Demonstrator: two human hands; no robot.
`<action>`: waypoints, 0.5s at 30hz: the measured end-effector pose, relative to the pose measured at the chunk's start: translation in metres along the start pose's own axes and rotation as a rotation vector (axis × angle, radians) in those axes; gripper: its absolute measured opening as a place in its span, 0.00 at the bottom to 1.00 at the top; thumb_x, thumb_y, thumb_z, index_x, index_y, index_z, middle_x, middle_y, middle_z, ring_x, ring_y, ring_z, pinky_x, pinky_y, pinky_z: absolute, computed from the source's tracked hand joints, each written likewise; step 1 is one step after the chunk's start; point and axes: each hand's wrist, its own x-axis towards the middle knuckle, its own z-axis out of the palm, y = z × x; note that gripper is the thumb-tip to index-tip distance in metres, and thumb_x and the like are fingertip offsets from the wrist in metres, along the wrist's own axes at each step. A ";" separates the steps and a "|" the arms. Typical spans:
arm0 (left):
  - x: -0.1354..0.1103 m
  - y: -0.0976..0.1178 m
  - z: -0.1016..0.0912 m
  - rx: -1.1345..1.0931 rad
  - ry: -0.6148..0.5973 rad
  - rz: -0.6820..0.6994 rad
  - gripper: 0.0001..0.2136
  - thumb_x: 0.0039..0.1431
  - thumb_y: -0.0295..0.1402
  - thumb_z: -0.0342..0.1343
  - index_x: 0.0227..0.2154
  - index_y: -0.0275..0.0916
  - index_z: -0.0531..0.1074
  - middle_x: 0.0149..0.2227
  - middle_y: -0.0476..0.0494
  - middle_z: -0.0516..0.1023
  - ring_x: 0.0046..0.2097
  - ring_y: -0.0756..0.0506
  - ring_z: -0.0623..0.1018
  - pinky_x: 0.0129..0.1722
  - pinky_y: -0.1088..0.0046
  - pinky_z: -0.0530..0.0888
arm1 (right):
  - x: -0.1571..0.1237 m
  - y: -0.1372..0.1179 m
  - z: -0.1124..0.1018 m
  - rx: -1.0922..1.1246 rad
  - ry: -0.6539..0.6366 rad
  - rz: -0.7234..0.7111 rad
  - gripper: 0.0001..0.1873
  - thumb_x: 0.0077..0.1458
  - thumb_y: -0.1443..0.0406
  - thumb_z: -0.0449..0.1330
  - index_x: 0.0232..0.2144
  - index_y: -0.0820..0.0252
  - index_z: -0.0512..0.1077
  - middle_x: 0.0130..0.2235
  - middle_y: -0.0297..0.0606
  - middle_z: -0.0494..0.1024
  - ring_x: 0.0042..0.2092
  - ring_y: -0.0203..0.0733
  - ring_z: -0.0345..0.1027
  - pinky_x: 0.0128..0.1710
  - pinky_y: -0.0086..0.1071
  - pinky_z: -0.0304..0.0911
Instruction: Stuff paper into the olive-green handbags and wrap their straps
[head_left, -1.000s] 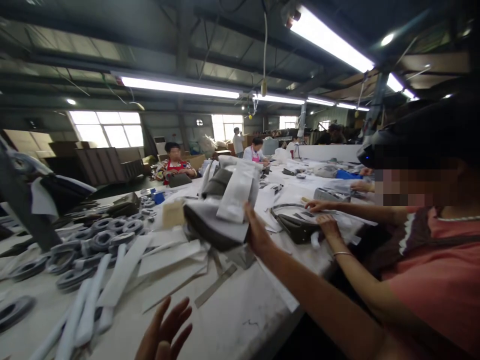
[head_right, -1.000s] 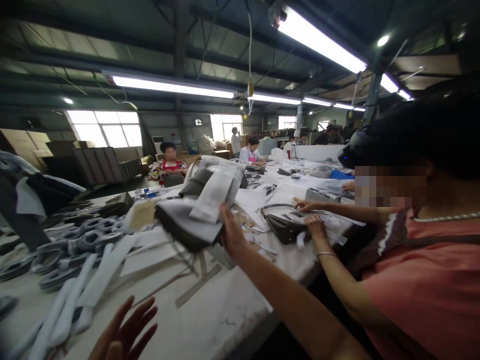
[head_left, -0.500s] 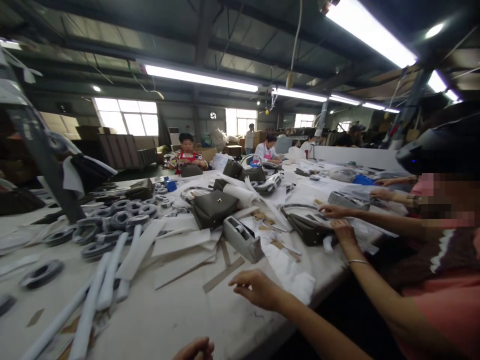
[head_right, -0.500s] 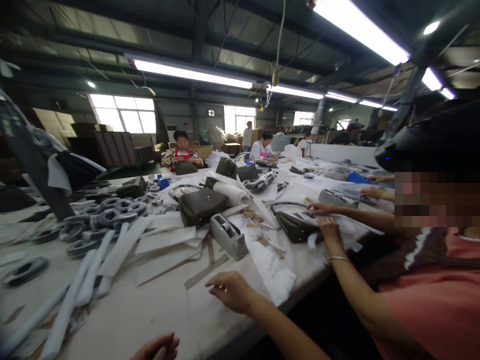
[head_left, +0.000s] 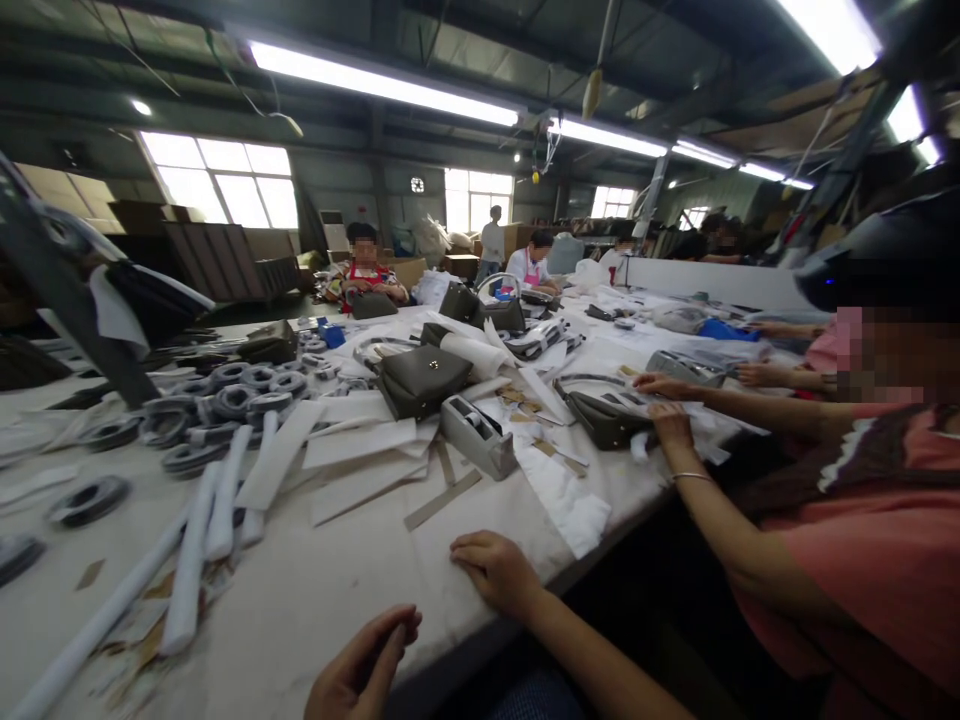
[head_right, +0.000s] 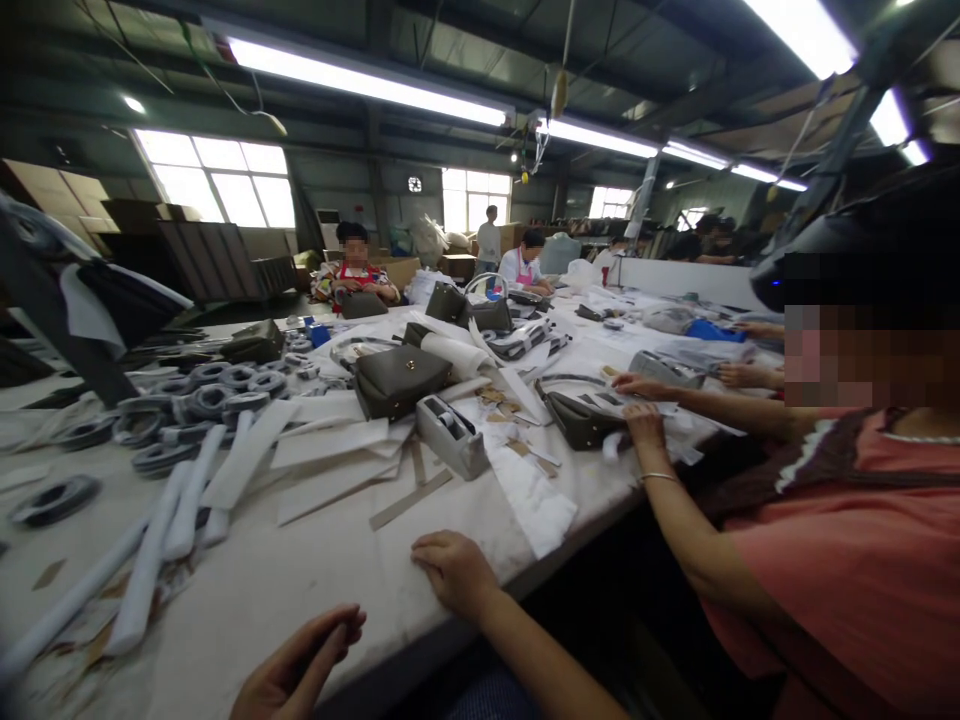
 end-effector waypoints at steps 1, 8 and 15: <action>0.003 -0.003 -0.003 0.041 -0.020 0.011 0.23 0.51 0.55 0.60 0.41 0.43 0.81 0.42 0.42 0.83 0.44 0.40 0.82 0.49 0.67 0.78 | 0.000 0.000 0.000 -0.007 0.002 0.000 0.11 0.61 0.69 0.59 0.41 0.53 0.80 0.44 0.36 0.82 0.45 0.41 0.76 0.49 0.33 0.70; 0.026 -0.014 -0.016 0.164 0.018 0.097 0.20 0.55 0.53 0.56 0.40 0.43 0.80 0.40 0.44 0.84 0.42 0.42 0.83 0.46 0.69 0.79 | -0.002 0.000 -0.002 -0.024 -0.016 0.023 0.12 0.61 0.69 0.58 0.42 0.53 0.80 0.45 0.37 0.82 0.46 0.41 0.75 0.50 0.35 0.70; 0.074 -0.031 -0.024 0.396 -0.005 0.313 0.13 0.60 0.46 0.54 0.39 0.47 0.80 0.41 0.48 0.84 0.43 0.44 0.83 0.45 0.72 0.79 | 0.002 -0.007 -0.005 -0.037 -0.014 0.053 0.13 0.61 0.71 0.57 0.41 0.53 0.79 0.44 0.37 0.82 0.45 0.40 0.75 0.48 0.33 0.71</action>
